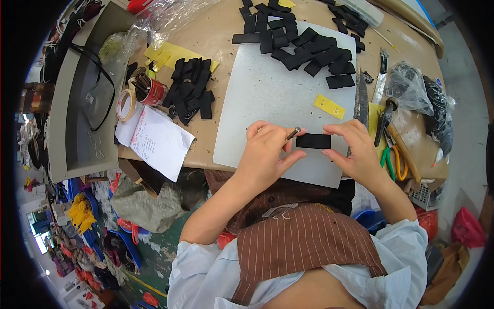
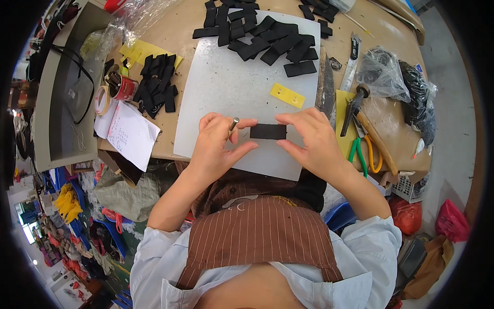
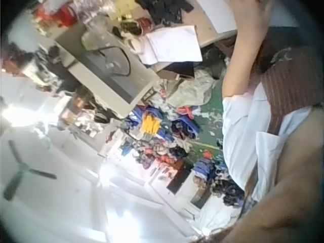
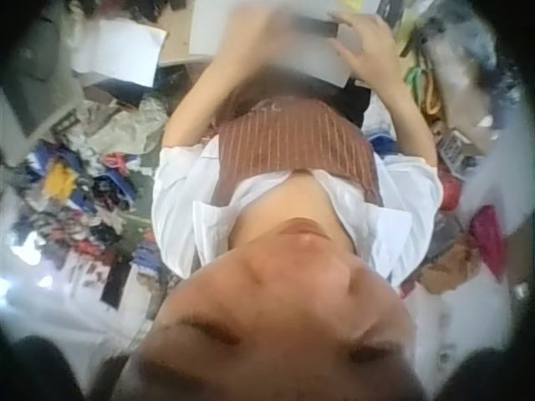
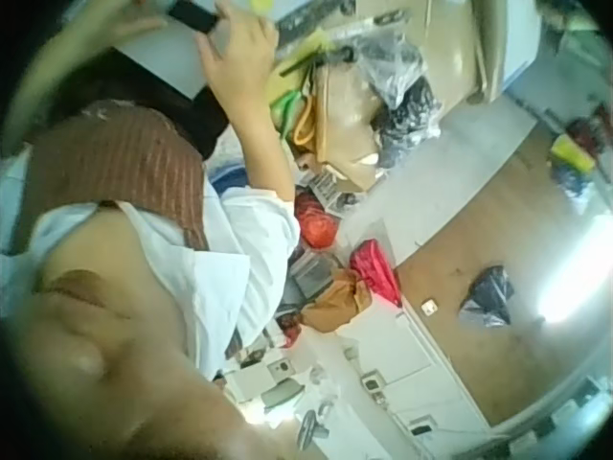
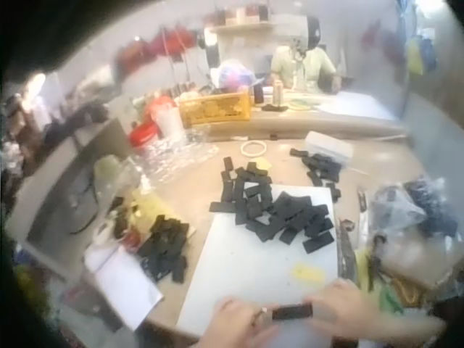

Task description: The person uses a hammer and a metal punch to create holes in small black rectangular pieces of material. They place each piece on a yellow guide, align the punch, and strike it with the hammer. The finished pieces are moved to a pile on the table.

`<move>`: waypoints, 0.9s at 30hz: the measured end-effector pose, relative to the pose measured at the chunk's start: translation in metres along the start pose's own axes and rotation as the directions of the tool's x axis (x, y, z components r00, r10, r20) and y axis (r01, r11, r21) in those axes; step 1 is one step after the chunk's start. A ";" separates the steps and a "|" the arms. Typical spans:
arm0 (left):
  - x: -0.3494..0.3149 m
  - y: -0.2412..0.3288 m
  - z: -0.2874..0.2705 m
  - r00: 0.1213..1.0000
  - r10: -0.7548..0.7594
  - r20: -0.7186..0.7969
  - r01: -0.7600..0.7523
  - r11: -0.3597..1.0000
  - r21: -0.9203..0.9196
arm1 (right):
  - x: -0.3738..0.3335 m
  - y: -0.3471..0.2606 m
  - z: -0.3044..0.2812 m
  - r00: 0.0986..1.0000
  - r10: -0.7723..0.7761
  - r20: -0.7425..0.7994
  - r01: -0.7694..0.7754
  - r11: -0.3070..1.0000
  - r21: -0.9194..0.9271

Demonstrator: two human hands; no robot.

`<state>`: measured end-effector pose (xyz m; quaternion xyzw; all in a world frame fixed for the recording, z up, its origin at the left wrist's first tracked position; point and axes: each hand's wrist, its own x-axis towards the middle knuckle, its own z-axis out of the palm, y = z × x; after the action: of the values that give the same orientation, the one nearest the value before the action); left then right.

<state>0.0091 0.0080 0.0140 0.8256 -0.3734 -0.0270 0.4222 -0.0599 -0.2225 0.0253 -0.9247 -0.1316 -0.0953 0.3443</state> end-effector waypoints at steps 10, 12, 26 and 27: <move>0.002 -0.005 0.015 0.997 -0.073 -0.015 0.074 0.995 0.063 | 0.011 0.020 0.003 0.993 -0.112 0.041 0.114 0.992 -0.047; 0.000 -0.003 0.017 0.996 -0.091 -0.021 0.093 0.992 0.080 | 0.010 0.023 0.003 0.993 -0.110 0.050 0.110 0.994 -0.009; 0.004 0.000 0.014 0.997 -0.077 0.001 0.077 0.991 0.107 | 0.005 0.030 0.002 0.996 -0.091 0.013 0.091 0.996 -0.011; 0.004 -0.001 0.014 0.997 -0.083 0.008 0.081 0.991 0.103 | 0.004 0.034 0.002 0.991 -0.134 0.024 0.136 0.989 -0.060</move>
<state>0.0076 -0.0035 0.0057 0.8607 -0.3427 -0.0303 0.3752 -0.0457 -0.2448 0.0041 -0.9247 -0.1942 -0.1134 0.3070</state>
